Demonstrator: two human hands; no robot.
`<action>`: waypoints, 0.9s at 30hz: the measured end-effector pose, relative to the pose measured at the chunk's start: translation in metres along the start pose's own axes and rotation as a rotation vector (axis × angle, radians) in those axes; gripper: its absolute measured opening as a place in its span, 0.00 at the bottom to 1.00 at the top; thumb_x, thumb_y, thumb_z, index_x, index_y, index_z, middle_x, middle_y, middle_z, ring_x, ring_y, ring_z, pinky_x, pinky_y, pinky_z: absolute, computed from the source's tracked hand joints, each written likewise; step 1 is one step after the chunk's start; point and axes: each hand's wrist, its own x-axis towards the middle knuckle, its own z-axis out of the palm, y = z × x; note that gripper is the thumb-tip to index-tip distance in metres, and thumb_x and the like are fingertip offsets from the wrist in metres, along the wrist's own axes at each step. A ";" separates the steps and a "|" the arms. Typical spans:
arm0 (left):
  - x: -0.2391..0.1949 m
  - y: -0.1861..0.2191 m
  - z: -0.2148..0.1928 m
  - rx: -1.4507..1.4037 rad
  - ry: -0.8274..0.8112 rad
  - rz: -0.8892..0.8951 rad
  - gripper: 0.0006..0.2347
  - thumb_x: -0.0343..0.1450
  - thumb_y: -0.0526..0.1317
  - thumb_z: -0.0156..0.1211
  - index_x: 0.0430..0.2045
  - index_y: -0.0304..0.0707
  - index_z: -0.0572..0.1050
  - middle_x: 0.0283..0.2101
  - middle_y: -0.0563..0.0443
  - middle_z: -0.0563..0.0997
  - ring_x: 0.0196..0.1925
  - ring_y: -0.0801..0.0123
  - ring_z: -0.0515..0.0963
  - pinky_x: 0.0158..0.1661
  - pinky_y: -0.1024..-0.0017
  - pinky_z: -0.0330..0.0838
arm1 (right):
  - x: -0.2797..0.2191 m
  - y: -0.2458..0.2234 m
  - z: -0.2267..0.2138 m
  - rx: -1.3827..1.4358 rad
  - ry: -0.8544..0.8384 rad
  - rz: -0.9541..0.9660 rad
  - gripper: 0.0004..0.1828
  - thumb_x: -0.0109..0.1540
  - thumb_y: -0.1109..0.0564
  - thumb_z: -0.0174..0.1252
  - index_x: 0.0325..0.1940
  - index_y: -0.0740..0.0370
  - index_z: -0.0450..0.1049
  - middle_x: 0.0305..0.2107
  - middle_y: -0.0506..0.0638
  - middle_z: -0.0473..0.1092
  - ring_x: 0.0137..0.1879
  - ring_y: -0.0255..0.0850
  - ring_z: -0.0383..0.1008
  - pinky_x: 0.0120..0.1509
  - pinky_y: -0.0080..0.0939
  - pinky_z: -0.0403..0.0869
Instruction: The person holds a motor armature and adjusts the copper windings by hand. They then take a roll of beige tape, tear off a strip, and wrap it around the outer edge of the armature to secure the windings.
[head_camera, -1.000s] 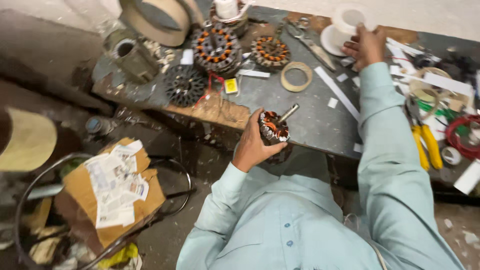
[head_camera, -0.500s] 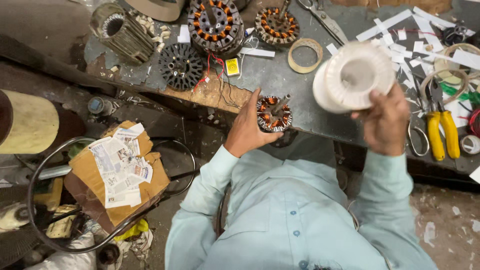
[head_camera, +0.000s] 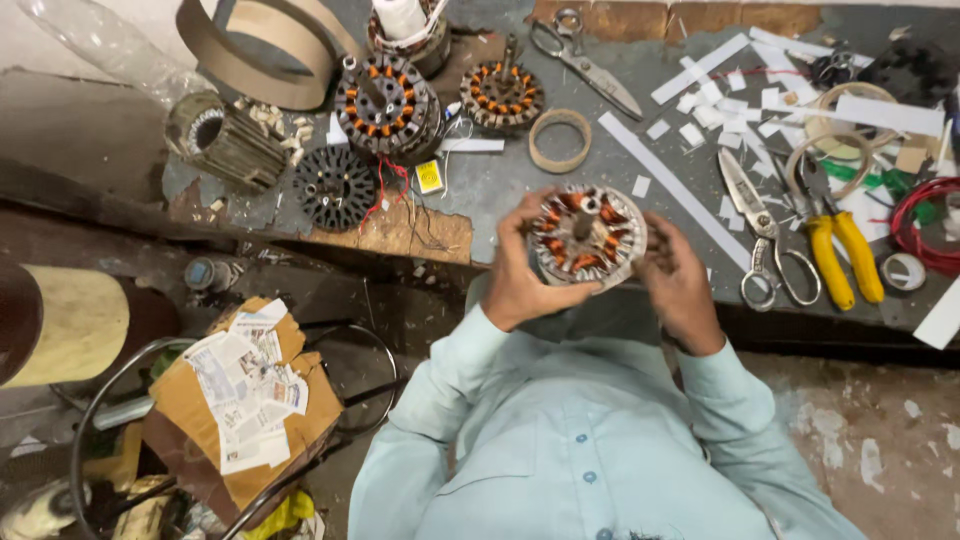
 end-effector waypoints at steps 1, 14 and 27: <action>0.002 0.000 0.006 0.081 -0.004 0.020 0.44 0.58 0.43 0.83 0.62 0.42 0.51 0.70 0.32 0.64 0.73 0.47 0.69 0.73 0.53 0.59 | 0.000 -0.003 -0.001 -0.129 0.021 -0.128 0.40 0.65 0.52 0.60 0.76 0.71 0.54 0.60 0.58 0.67 0.64 0.42 0.70 0.66 0.43 0.72; -0.004 -0.005 0.012 0.273 -0.044 -0.077 0.52 0.54 0.47 0.86 0.68 0.35 0.50 0.70 0.34 0.65 0.75 0.46 0.66 0.78 0.47 0.51 | 0.016 -0.070 0.008 -0.646 0.126 -0.421 0.15 0.66 0.57 0.65 0.55 0.63 0.79 0.52 0.57 0.76 0.60 0.48 0.77 0.66 0.45 0.73; -0.003 -0.009 0.014 0.227 -0.048 -0.100 0.53 0.55 0.46 0.86 0.69 0.37 0.48 0.71 0.35 0.64 0.76 0.46 0.65 0.79 0.49 0.50 | 0.096 -0.155 0.009 -1.135 -0.715 -0.629 0.20 0.49 0.71 0.59 0.43 0.57 0.79 0.48 0.54 0.74 0.54 0.53 0.74 0.56 0.50 0.73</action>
